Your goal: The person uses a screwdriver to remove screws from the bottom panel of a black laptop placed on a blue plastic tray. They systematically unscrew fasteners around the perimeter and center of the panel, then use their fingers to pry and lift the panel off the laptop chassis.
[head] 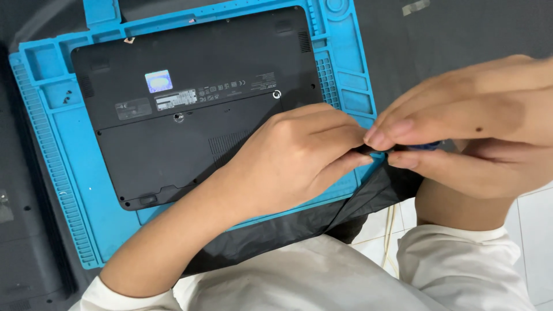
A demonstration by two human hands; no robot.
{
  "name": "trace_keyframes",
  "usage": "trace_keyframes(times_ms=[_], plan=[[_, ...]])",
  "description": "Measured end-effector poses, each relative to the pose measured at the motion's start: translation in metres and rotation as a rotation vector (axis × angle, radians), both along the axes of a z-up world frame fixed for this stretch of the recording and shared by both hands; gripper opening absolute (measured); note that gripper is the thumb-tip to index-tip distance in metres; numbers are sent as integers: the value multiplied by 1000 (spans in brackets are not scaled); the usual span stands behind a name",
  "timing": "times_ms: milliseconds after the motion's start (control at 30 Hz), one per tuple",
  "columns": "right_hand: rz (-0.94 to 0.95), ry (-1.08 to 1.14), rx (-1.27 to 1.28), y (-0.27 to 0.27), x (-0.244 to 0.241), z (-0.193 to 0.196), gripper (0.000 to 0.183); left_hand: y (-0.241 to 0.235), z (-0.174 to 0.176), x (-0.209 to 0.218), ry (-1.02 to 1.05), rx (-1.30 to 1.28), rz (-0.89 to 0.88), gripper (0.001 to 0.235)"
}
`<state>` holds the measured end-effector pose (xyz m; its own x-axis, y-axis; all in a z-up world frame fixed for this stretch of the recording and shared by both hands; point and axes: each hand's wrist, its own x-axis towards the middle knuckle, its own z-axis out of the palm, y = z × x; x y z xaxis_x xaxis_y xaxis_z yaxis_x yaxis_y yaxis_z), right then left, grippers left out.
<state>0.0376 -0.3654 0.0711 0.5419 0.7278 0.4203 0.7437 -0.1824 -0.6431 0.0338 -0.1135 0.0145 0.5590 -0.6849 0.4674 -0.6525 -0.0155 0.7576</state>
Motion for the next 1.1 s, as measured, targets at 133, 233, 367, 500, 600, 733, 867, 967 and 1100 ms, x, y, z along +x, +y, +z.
trace_keyframes(times_ms=[133,233,367,500,600,733,867,967,1100], plan=[[-5,-6,11,3,3,-1,29,0,-2,0,-5,2,2,17],[27,-7,50,3,3,-2,26,0,0,0,-6,6,-3,17],[225,53,9,-2,11,0,22,0,3,-1,-11,24,-29,15],[267,24,116,-6,17,-11,21,2,4,-1,-27,42,-49,13],[266,34,45,-6,17,-7,21,2,3,-1,-47,49,-53,13],[179,-35,80,-3,15,-10,26,3,3,-1,-62,61,-52,11],[229,69,81,-7,14,-11,22,3,5,1,-26,44,-61,12],[404,114,68,-8,24,-6,20,2,2,-1,30,9,-78,14],[398,202,158,-7,26,-18,18,2,-10,1,91,-51,-109,13]])
